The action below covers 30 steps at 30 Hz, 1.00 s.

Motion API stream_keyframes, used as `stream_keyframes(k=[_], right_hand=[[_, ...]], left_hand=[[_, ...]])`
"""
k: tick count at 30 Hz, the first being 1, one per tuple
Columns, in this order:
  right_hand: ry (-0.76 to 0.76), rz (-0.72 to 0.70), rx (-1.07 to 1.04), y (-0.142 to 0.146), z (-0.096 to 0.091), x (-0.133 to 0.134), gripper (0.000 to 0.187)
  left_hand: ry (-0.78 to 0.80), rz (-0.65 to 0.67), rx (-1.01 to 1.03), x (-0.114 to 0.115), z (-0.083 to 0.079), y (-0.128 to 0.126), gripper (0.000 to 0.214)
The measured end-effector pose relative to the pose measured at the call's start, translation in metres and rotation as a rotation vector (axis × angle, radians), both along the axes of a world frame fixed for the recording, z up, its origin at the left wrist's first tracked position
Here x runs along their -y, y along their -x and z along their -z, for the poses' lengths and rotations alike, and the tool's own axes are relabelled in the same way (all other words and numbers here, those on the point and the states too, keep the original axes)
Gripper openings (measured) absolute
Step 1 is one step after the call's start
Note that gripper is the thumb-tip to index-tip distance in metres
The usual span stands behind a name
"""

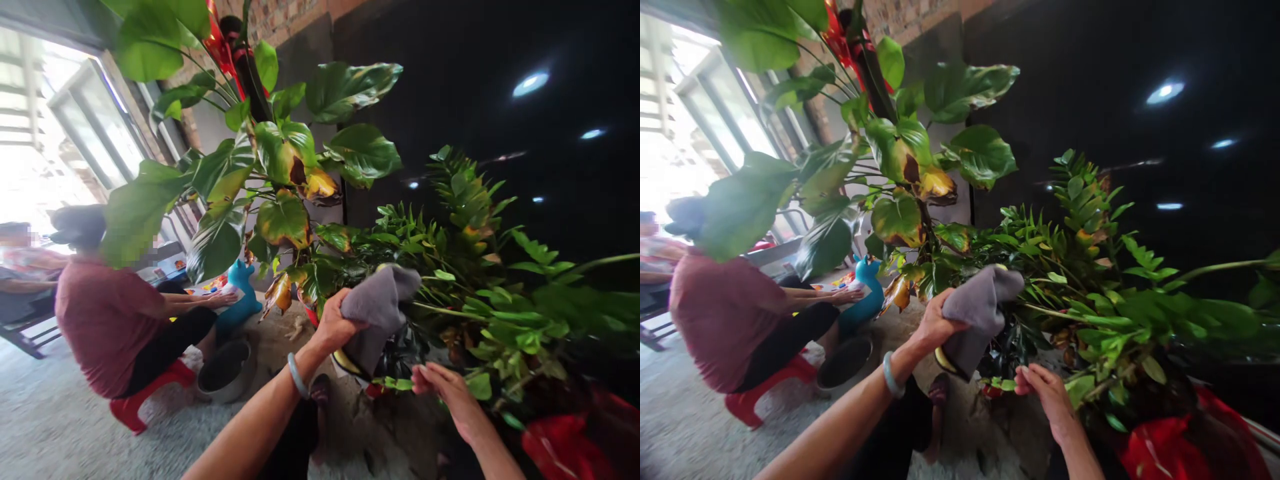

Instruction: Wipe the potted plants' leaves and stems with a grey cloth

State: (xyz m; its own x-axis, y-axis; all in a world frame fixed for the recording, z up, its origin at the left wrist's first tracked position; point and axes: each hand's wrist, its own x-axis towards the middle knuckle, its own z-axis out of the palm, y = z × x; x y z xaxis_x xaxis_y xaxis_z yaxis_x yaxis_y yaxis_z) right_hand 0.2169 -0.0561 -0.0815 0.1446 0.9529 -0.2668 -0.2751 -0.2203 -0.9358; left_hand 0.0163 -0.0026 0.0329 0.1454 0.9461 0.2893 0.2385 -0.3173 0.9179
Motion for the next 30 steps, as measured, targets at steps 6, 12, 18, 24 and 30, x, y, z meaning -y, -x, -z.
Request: stream_keyframes(k=[6, 12, 18, 24, 30], right_hand=[[-0.016, -0.002, 0.025, -0.001, 0.003, 0.000, 0.033], [-0.015, 0.003, 0.059, -0.005, 0.010, -0.001, 0.035], [-0.001, 0.001, 0.047, 0.001, -0.003, 0.002, 0.039], [-0.023, -0.078, 0.046, -0.006, 0.000, 0.003, 0.031], [-0.008, -0.051, 0.055, -0.004, 0.002, 0.003, 0.032]], left_hand=[[0.076, 0.022, -0.101, -0.006, 0.027, -0.017, 0.027], [-0.006, 0.272, -0.129, 0.006, 0.008, -0.021, 0.026], [-0.057, -0.031, 0.054, -0.019, 0.005, -0.040, 0.029], [0.179, 0.171, -0.240, 0.024, 0.058, -0.005, 0.030], [0.146, 0.234, -0.176, 0.036, 0.042, 0.020, 0.026]])
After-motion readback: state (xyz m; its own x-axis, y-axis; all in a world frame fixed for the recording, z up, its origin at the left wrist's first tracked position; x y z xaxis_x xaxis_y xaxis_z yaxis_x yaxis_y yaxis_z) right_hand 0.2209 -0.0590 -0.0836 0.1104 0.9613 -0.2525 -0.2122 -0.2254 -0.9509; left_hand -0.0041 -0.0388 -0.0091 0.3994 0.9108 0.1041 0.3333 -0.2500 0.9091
